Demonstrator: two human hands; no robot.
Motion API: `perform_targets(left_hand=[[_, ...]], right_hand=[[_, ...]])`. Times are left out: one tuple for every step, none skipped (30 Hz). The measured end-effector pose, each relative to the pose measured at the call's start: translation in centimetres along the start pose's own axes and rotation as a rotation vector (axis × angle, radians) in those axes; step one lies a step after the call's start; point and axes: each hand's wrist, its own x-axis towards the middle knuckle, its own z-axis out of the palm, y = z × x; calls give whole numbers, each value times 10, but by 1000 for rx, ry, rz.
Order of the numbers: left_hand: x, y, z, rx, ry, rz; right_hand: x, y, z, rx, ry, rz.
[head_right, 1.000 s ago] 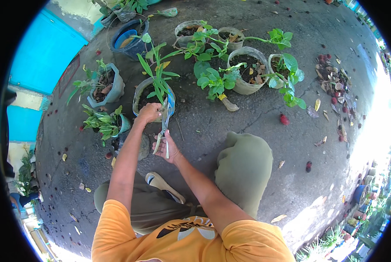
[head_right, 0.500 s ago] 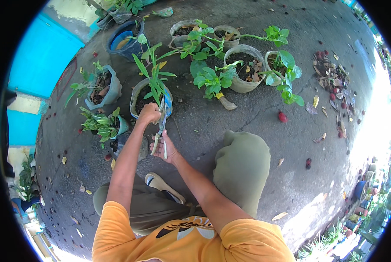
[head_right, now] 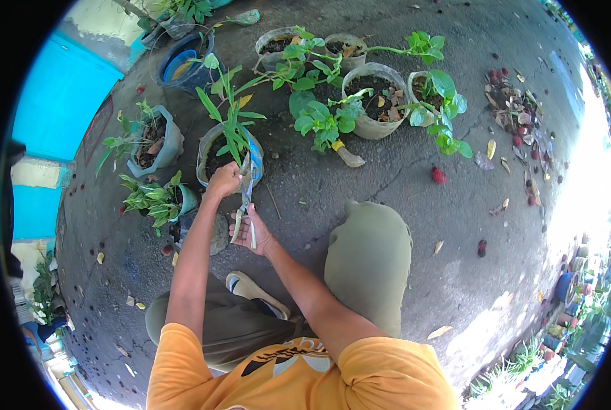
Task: The person sits on the floor and trims a potted plant using shears. They hold the plant with one hand and cut leaves and stems with the other, placing the cut pieces on the ground.
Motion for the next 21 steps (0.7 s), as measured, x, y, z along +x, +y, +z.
perform_targets(left_hand=[[-3,3,0,49,11,12],[-7,7,2,98,25,23],[-10,13,5,146,30,30],[-13,16,6,178,51,45],[-16,18,6,194,50,60],[-17,20,5,203,64,90],[-19,21,5,212,81,122],[-18,21,4,166,89,110],[-18,19,4,165,84,123],[-17,18,4,163,79,137],[-16,16,5,165,86,156],[-15,14,7,212,120,165],[-14,13,10,262,163,179],[-13,12,14,314,193,191],[-12,9,16,345,209,219],[-12,7,18,378,214,246],[-11,5,19,415,214,263],[-11,4,20,454,230,290],[-11,1,20,456,238,305],[-10,-2,18,460,245,316],[-10,-5,16,460,249,330]], right_hand=[[1,1,-1,-3,41,15],[1,1,-1,-7,6,-3],[1,1,-2,-14,10,-3],[0,1,-3,-22,62,14],[-1,1,-3,-23,9,6],[-2,0,-4,-24,4,12],[-4,-2,-4,-29,49,30],[-5,-3,-4,-26,-6,24],[-7,-5,-4,-25,-12,31],[-9,-6,-3,-25,-1,45],[-10,-7,-3,-25,-17,40],[-12,-8,-2,-27,-16,43],[-14,-8,-1,-28,-1,42],[-15,-8,-1,-50,-10,56],[-16,-8,0,-74,-4,66],[-16,-8,0,-98,37,94],[-17,-8,0,-91,1,73],[-17,-8,1,-84,0,74],[-17,-8,1,-79,36,96],[-16,-8,2,-55,-5,64],[-15,-8,2,-32,-6,51]])
